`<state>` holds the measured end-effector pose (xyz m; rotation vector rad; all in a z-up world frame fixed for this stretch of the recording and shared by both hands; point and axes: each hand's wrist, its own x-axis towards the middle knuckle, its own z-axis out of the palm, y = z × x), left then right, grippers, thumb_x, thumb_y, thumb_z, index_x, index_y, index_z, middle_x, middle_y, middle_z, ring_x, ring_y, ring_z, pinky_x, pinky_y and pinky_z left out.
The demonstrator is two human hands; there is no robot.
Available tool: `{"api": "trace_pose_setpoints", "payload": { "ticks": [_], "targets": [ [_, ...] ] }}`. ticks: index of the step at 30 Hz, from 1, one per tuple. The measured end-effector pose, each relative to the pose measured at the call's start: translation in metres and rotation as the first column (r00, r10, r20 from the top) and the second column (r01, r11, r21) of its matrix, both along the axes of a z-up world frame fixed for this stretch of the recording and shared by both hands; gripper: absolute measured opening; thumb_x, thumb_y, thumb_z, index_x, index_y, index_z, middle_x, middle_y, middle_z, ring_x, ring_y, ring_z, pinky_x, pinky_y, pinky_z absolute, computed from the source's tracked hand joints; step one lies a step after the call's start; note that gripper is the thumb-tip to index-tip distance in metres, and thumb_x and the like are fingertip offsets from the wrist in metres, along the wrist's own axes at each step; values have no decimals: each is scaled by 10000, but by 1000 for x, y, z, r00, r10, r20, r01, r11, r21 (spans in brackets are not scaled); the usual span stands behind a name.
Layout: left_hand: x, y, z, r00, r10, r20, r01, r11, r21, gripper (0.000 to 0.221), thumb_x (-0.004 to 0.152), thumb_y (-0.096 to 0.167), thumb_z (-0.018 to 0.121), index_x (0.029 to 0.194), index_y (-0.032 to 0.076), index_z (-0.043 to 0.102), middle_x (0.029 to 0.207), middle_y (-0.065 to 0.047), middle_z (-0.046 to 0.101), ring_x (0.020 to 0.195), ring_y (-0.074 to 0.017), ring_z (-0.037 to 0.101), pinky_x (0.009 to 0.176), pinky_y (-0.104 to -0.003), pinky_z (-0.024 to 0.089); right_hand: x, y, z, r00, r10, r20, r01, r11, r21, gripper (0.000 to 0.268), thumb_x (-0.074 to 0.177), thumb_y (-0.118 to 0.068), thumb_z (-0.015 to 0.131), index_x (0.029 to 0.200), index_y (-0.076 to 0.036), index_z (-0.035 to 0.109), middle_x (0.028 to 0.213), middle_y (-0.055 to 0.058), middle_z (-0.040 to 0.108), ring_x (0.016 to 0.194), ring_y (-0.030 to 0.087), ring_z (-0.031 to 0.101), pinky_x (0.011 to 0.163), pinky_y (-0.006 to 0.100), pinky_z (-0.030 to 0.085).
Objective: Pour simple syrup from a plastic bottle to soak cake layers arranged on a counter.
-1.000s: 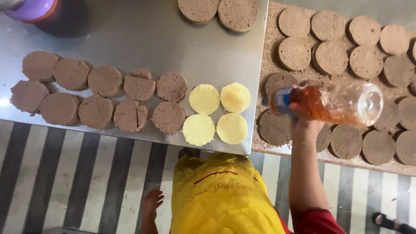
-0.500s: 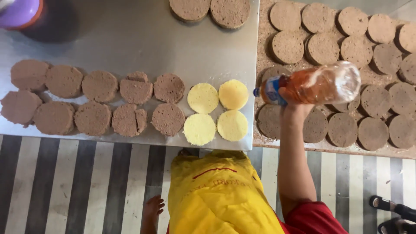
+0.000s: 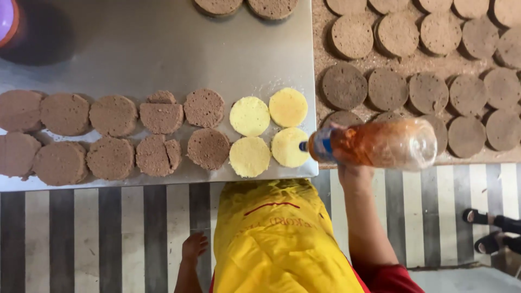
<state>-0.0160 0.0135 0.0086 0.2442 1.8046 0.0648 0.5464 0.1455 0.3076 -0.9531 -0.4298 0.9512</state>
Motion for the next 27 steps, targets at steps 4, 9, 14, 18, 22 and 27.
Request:
{"api": "trace_pose_setpoints", "payload": {
  "ticks": [4,9,14,18,22,27],
  "targets": [
    [-2,32,13,995,98,8,-99,992,83,379,1029,249,577,1329,34,661,1178,-130,743,1005,-291,719,848,-413,587,11,-21,4,992,-19,121,22,1000,-22,649,788,-19,874,1341,-110,546,1310,165,671,1281,348,614,1148,500,541],
    [-26,50,23,998,9,67,-19,989,144,374,1009,211,593,1347,57,640,1162,-142,745,992,-283,717,839,-402,582,10,10,-27,962,-250,109,249,968,22,696,764,52,877,1377,-71,569,1296,81,652,1292,292,598,1191,467,507],
    [-50,55,24,995,-15,101,-3,984,176,371,1003,246,644,1323,63,687,1116,-138,720,946,-270,680,808,-412,564,-38,-10,2,994,-72,86,71,997,14,580,801,83,794,1329,-49,592,1246,121,709,1283,312,651,1210,481,509],
    [-65,38,21,997,0,79,-12,988,155,386,997,285,638,1315,70,677,1121,-110,741,957,-256,704,819,-414,562,-10,-31,-5,978,-163,131,179,976,-122,664,728,107,783,1333,-64,570,1226,97,713,1242,312,649,1167,490,511],
    [-68,32,17,997,-78,-19,77,997,-14,399,1017,307,620,1321,56,683,1144,-115,748,970,-268,704,817,-425,557,-9,-15,-2,950,-309,53,304,949,83,721,750,128,795,1389,-91,543,1223,63,664,1237,311,640,1169,498,527],
    [-55,30,24,1000,8,3,-9,997,83,389,1012,283,605,1339,82,667,1143,-103,746,972,-246,712,818,-397,577,-9,-43,16,971,-191,142,179,980,91,645,855,0,856,1420,-96,560,1323,110,638,1263,309,620,1184,476,518]
  ]
}}
